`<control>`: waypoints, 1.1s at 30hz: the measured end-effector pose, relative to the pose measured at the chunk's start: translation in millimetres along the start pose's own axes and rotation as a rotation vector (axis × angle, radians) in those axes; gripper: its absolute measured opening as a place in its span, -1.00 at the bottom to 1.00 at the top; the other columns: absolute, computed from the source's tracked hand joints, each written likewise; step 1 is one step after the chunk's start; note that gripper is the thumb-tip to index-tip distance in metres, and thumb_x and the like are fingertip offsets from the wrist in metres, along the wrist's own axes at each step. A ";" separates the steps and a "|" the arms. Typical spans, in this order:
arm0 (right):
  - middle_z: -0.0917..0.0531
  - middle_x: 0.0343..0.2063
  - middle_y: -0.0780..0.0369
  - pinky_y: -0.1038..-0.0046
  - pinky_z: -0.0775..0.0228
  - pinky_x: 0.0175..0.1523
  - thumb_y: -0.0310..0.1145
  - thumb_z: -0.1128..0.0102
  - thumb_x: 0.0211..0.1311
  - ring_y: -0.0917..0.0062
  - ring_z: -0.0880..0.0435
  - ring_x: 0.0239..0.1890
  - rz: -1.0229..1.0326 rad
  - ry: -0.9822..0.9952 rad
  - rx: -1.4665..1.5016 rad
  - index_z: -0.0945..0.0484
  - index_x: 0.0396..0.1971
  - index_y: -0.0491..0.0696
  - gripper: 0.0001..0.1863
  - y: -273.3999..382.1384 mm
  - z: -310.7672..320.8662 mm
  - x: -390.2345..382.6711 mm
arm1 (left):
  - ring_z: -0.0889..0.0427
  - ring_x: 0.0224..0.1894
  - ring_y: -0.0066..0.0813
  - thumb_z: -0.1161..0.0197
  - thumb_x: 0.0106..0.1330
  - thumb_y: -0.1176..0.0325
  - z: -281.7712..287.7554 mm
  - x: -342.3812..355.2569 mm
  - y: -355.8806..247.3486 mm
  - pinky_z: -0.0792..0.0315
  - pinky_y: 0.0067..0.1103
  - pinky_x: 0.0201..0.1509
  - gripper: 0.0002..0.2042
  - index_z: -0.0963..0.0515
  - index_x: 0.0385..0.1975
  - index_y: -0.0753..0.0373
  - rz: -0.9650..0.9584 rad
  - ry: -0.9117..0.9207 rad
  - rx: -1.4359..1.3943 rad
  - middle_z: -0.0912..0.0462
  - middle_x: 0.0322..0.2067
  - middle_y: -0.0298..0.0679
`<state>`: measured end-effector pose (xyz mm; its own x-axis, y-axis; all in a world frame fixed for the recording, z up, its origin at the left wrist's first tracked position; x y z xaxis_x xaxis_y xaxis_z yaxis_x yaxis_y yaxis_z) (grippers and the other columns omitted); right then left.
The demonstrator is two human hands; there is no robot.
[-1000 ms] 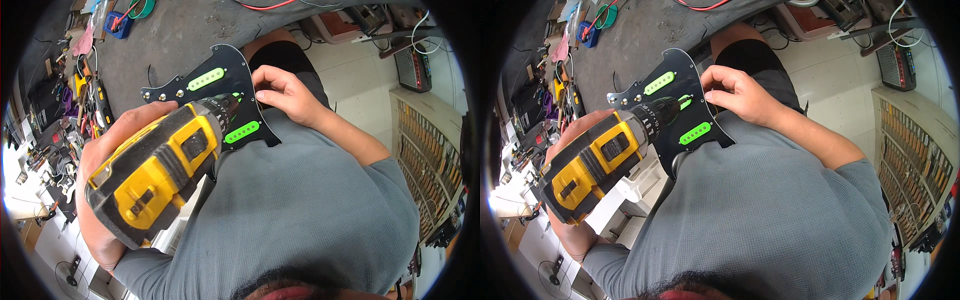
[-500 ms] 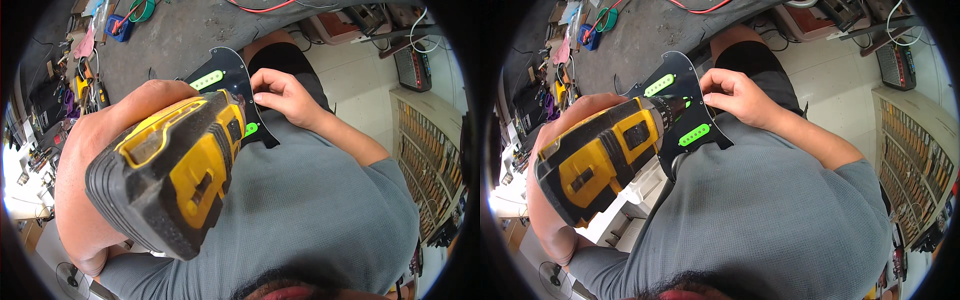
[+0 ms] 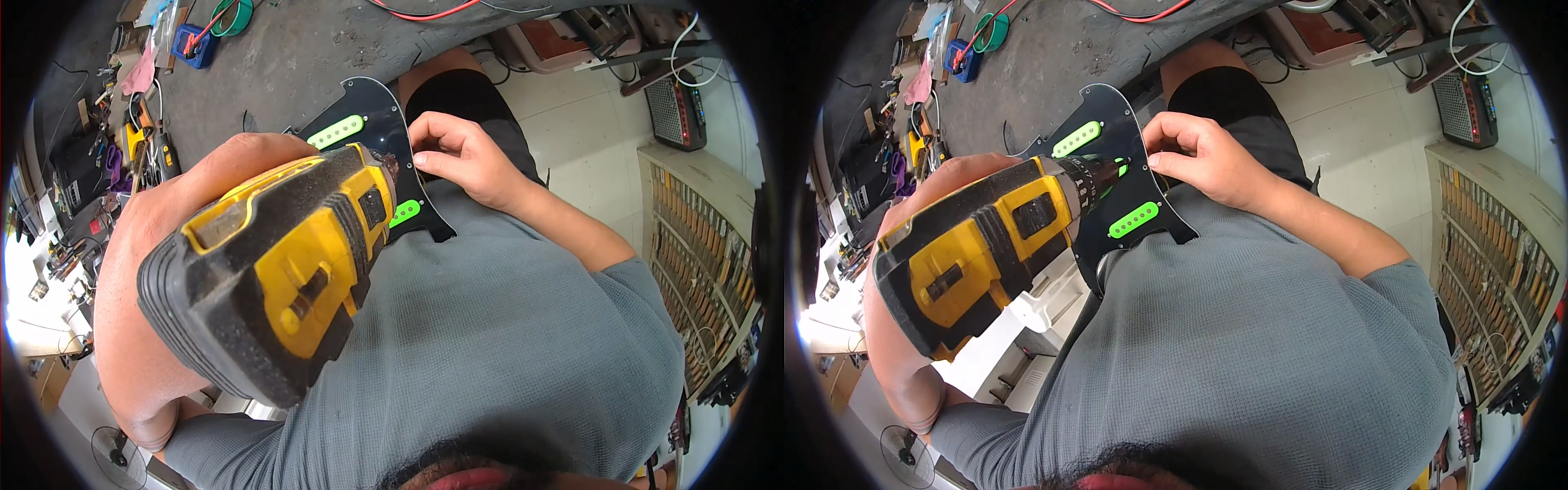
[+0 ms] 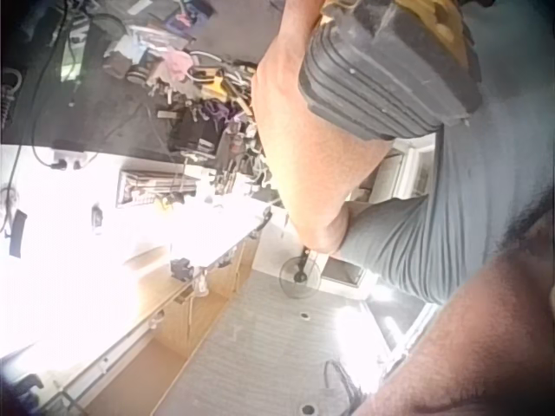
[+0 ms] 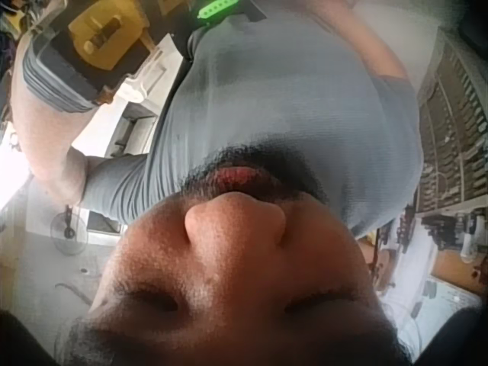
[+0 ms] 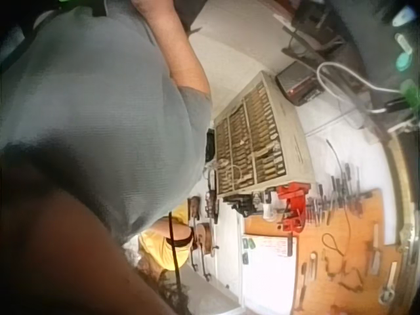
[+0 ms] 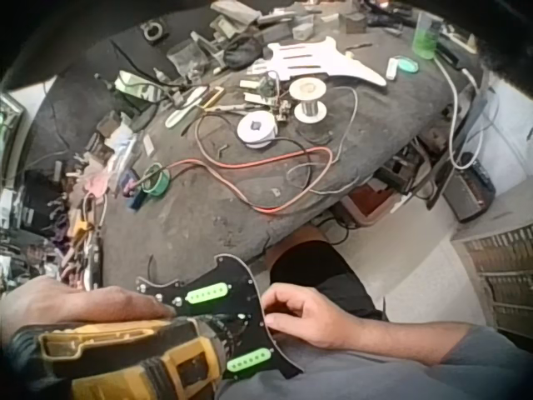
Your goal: The person attaches electronic components to a guitar pickguard, uses a drill to secure screws into the green pickup covers, brushes away dust, and manages wires on the underside of the assembly.
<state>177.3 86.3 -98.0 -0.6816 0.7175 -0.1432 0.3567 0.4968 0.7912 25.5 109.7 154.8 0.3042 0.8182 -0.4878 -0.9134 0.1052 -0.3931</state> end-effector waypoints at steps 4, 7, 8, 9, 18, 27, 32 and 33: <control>-0.72 -0.16 0.33 0.56 -0.55 0.07 -0.51 -0.21 0.50 0.71 -0.67 -0.09 0.005 -0.003 -0.002 -0.60 -0.06 -0.17 -0.88 0.0 -0.3 -0.5 | -0.80 0.13 -0.39 -0.52 0.24 0.48 1.3 -2.4 -2.2 -0.58 -0.49 0.32 -0.55 -0.68 0.17 0.29 0.002 -0.008 -0.005 -0.79 0.06 -0.15; -0.73 -0.16 0.33 0.56 -0.55 0.07 -0.51 -0.21 0.50 0.71 -0.68 -0.09 -0.006 -0.005 0.004 -0.60 -0.06 -0.17 -0.88 -0.3 0.3 -0.7 | -0.80 0.13 -0.39 -0.52 0.24 0.48 1.9 -3.9 -4.6 -0.58 -0.49 0.32 -0.55 -0.69 0.16 0.29 0.003 -0.009 -0.011 -0.79 0.06 -0.15; -0.73 -0.16 0.33 0.56 -0.55 0.08 -0.51 -0.21 0.50 0.71 -0.68 -0.09 -0.009 -0.003 0.002 -0.60 -0.06 -0.17 -0.88 -0.3 0.5 -0.9 | -0.80 0.13 -0.39 -0.52 0.24 0.48 1.9 -3.7 -5.4 -0.58 -0.49 0.32 -0.56 -0.69 0.16 0.29 0.005 -0.012 -0.015 -0.79 0.06 -0.15; -0.73 -0.16 0.33 0.56 -0.55 0.08 -0.51 -0.21 0.50 0.71 -0.68 -0.09 -0.009 -0.004 0.002 -0.60 -0.06 -0.17 -0.88 0.2 0.2 -1.0 | -0.80 0.13 -0.39 -0.51 0.24 0.48 2.8 -3.7 -4.3 -0.58 -0.49 0.32 -0.56 -0.69 0.16 0.29 0.010 -0.008 -0.020 -0.79 0.06 -0.15; -0.72 -0.17 0.34 0.55 -0.55 0.05 -0.49 -0.20 0.52 0.72 -0.67 -0.11 0.010 -0.030 0.000 -0.60 -0.07 -0.17 -0.89 -1.6 6.4 -2.0 | -0.77 0.14 -0.43 -0.46 0.29 0.46 8.6 2.8 -6.2 -0.56 -0.50 0.34 -0.56 -0.67 0.20 0.32 0.012 0.093 -0.086 -0.78 0.07 -0.18; -0.63 -0.31 0.40 0.60 -0.49 -0.03 -0.29 -0.19 0.63 0.78 -0.59 -0.19 0.021 -0.147 -0.014 -0.59 -0.14 -0.15 -0.79 3.8 -1.4 5.1 | -0.65 0.11 -0.40 -0.40 0.41 0.35 41.9 -123.5 68.5 -0.48 -0.49 0.26 -0.51 -0.56 0.29 0.39 0.281 -0.380 -0.648 -0.74 0.13 -0.11; -0.77 -0.28 0.35 0.57 -0.53 -0.01 -0.14 -0.16 0.67 0.76 -0.67 -0.19 -0.038 -0.072 -0.123 -0.70 -0.10 -0.20 -0.62 6.9 -16.2 24.0 | -0.56 -0.28 -0.58 -0.32 0.45 0.35 30.1 -209.2 130.3 -0.40 -0.61 -0.15 -0.59 -0.61 0.21 0.44 0.270 -0.930 -0.357 -0.78 -0.05 -0.09; -0.77 -0.28 0.35 0.57 -0.53 -0.01 -0.14 -0.16 0.67 0.76 -0.67 -0.19 -0.037 -0.074 -0.137 -0.70 -0.10 -0.20 -0.62 7.5 -15.0 25.0 | -0.43 -0.38 -0.64 -0.33 0.46 0.32 20.5 -214.3 146.3 -0.33 -0.61 -0.23 -0.64 -0.68 0.12 0.43 0.382 -1.042 -0.372 -0.75 -0.20 -0.20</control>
<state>153.4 100.7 -86.7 -0.6418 0.7368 -0.2129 0.2384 0.4555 0.8577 -178.9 -38.7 217.8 -0.4992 0.8469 0.1832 -0.7096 -0.2782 -0.6474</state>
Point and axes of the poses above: each hand's wrist, its own x-axis towards the middle knuckle, its own z-axis out of the back of the hand, y = z × x, the point moved 6 cm from there along x, towards the middle knuckle
